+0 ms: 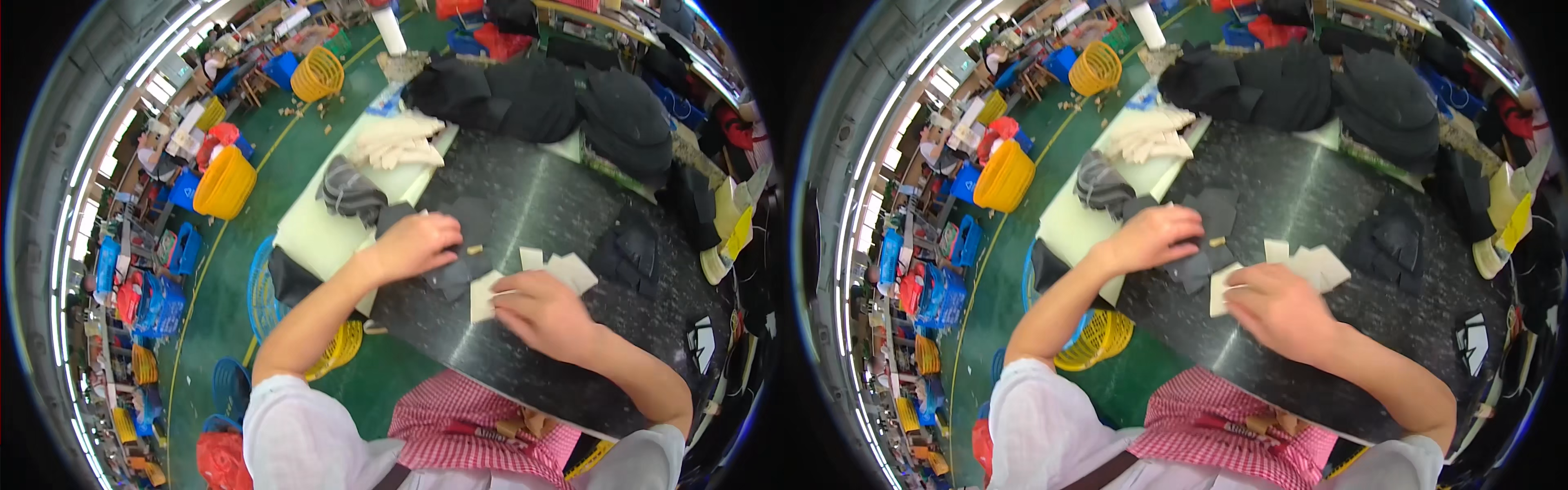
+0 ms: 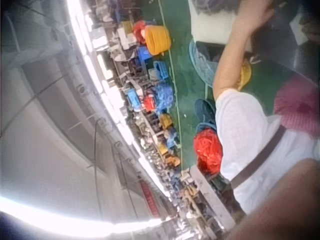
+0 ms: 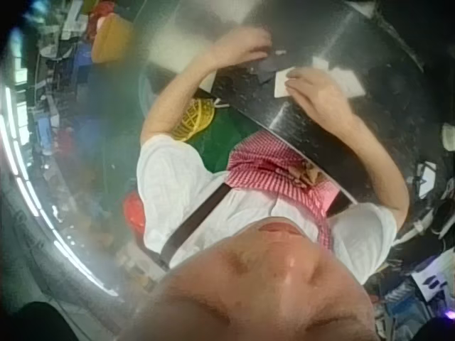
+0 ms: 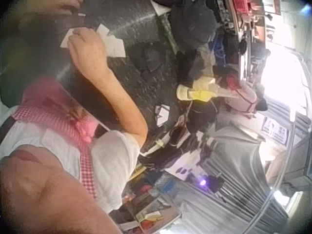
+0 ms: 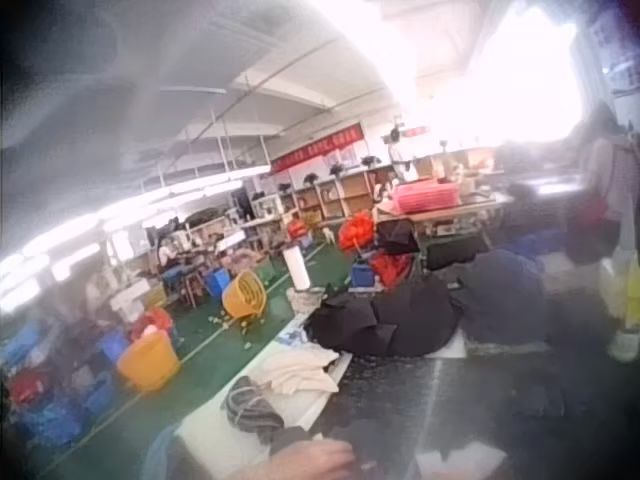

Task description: The person sorts shoe components by hand, picking up black and white material pieces from a table, pairing them together, and placing the organized pieces into different piles and baskets.

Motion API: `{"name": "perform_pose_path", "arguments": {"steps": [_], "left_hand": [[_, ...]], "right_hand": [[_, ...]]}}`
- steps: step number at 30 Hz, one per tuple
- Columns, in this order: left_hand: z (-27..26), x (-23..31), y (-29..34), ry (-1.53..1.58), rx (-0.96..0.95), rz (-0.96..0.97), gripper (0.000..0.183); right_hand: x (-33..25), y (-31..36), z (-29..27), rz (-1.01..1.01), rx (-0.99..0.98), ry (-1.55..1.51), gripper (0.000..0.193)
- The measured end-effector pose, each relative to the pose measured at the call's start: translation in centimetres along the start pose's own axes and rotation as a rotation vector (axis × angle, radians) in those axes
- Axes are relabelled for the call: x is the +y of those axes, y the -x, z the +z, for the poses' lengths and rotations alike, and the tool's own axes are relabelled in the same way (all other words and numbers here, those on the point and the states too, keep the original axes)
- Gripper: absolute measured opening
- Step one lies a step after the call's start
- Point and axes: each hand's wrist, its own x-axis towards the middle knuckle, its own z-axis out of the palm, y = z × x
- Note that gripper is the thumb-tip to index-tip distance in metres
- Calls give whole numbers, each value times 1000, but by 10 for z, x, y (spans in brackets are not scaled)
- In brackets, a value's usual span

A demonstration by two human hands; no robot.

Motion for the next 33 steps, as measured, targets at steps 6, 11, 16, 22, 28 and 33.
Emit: {"name": "perform_pose_path", "arguments": {"steps": [6, 11, 16, 22, 28, 33], "left_hand": [[24, 3, -3, -173, -12, 21, 13], [-19, 0, -4, 185, 531, -356, 9], [-35, 58, -4, -47, 748, -95, 13], [10, 108, -16, 274, 585, 132, 28], [44, 172, -5, 683, 212, 180, 42], [62, 181, -30, 887, 269, -122, 45]], "right_hand": [[12, -36, 53, -23, -287, 252, 22], [10, -31, 46, 2, -219, 99, 28], [-7, -29, 25, 546, 31, -817, 33], [-16, 13, -5, 708, 299, -903, 29], [-72, 99, -34, 700, -178, -657, 24], [-77, 119, -51, 766, 208, -263, 37]]}}
